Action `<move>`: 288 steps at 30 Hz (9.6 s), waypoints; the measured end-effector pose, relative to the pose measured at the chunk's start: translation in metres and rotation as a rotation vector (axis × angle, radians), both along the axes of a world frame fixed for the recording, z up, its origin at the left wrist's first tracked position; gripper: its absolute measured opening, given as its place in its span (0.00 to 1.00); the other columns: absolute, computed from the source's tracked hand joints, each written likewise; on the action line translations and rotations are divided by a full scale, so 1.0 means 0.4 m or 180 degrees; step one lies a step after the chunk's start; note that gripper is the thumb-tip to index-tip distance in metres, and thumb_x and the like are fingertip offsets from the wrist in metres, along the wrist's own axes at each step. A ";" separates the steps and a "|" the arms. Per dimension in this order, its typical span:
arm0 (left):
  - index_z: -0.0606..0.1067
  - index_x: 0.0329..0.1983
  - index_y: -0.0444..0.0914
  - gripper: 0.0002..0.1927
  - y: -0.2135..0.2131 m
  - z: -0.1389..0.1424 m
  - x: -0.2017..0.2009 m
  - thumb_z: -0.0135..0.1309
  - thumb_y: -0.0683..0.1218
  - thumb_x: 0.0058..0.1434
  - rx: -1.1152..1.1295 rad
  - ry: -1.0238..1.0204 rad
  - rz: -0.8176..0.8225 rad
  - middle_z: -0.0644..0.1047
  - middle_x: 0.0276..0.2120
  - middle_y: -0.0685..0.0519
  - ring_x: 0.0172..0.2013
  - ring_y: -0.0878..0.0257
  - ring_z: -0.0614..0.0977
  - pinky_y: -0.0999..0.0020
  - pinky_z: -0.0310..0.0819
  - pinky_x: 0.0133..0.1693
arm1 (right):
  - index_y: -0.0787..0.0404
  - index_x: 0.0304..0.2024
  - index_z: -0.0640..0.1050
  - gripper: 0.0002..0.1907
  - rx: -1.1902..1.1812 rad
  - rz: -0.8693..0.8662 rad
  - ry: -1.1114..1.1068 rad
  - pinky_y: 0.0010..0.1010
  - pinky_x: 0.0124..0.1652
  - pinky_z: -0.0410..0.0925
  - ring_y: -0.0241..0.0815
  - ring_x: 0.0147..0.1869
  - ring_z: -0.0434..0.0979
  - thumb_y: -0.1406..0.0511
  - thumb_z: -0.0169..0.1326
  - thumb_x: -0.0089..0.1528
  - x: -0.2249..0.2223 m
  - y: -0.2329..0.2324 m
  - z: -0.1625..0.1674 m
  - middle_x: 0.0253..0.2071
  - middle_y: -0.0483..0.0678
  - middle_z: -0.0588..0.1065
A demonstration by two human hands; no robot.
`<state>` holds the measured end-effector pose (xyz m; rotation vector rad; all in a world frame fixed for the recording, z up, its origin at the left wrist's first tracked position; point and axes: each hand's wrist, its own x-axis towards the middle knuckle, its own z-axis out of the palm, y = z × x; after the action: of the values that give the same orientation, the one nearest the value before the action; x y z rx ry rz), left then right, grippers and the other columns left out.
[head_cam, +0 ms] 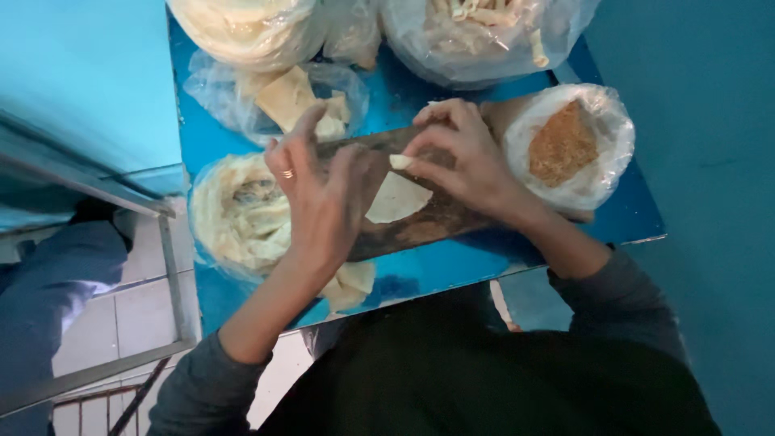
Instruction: The person takes thin square pastry sheets one at a time, folds and rolls each sheet into a small tight roll by hand on a wooden board, and places the finished roll into a plastic bag already filled with similar rolled snacks.
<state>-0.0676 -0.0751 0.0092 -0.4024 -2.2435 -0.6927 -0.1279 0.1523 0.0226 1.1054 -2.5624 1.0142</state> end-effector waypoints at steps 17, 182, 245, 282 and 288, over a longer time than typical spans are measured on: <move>0.77 0.51 0.37 0.15 -0.065 0.089 0.093 0.62 0.42 0.61 -0.0012 -0.0972 -0.0715 0.68 0.61 0.41 0.58 0.43 0.72 0.52 0.64 0.61 | 0.60 0.57 0.80 0.13 -0.0693 -0.0520 0.0392 0.30 0.49 0.77 0.37 0.47 0.83 0.65 0.63 0.71 -0.068 0.153 0.192 0.49 0.48 0.81; 0.79 0.46 0.28 0.13 0.058 -0.056 0.063 0.56 0.40 0.60 -0.1430 -0.0283 -0.0031 0.67 0.68 0.46 0.60 0.51 0.70 0.29 0.45 0.66 | 0.61 0.48 0.79 0.15 0.0371 0.0232 0.0790 0.41 0.51 0.69 0.47 0.54 0.80 0.65 0.64 0.60 0.072 0.014 -0.036 0.49 0.49 0.79; 0.77 0.40 0.30 0.11 0.034 -0.024 -0.010 0.53 0.41 0.58 -0.0834 -0.0858 -0.0330 0.65 0.64 0.39 0.62 0.43 0.66 0.30 0.46 0.66 | 0.48 0.37 0.84 0.09 0.0350 -0.0525 -0.0196 0.49 0.59 0.56 0.57 0.65 0.61 0.59 0.67 0.54 0.039 -0.040 0.006 0.57 0.54 0.64; 0.79 0.55 0.41 0.21 -0.035 0.076 0.165 0.66 0.44 0.58 0.1136 -0.1502 -0.0438 0.66 0.65 0.42 0.57 0.47 0.69 0.55 0.65 0.57 | 0.54 0.42 0.81 0.08 -0.0216 0.0825 -0.1463 0.39 0.59 0.66 0.39 0.58 0.80 0.60 0.62 0.63 0.050 -0.046 0.070 0.50 0.43 0.81; 0.80 0.46 0.41 0.14 0.001 0.066 0.136 0.65 0.40 0.57 0.1219 -0.1138 -0.0478 0.70 0.61 0.45 0.59 0.47 0.71 0.55 0.65 0.59 | 0.58 0.43 0.84 0.07 -0.0209 0.0675 -0.1882 0.46 0.69 0.57 0.41 0.52 0.81 0.64 0.60 0.64 0.080 -0.044 0.038 0.42 0.45 0.84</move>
<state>-0.0131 -0.0748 0.0356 -0.2726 -2.3473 -1.3351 -0.0959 0.1349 0.0377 1.2234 -2.8487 1.6821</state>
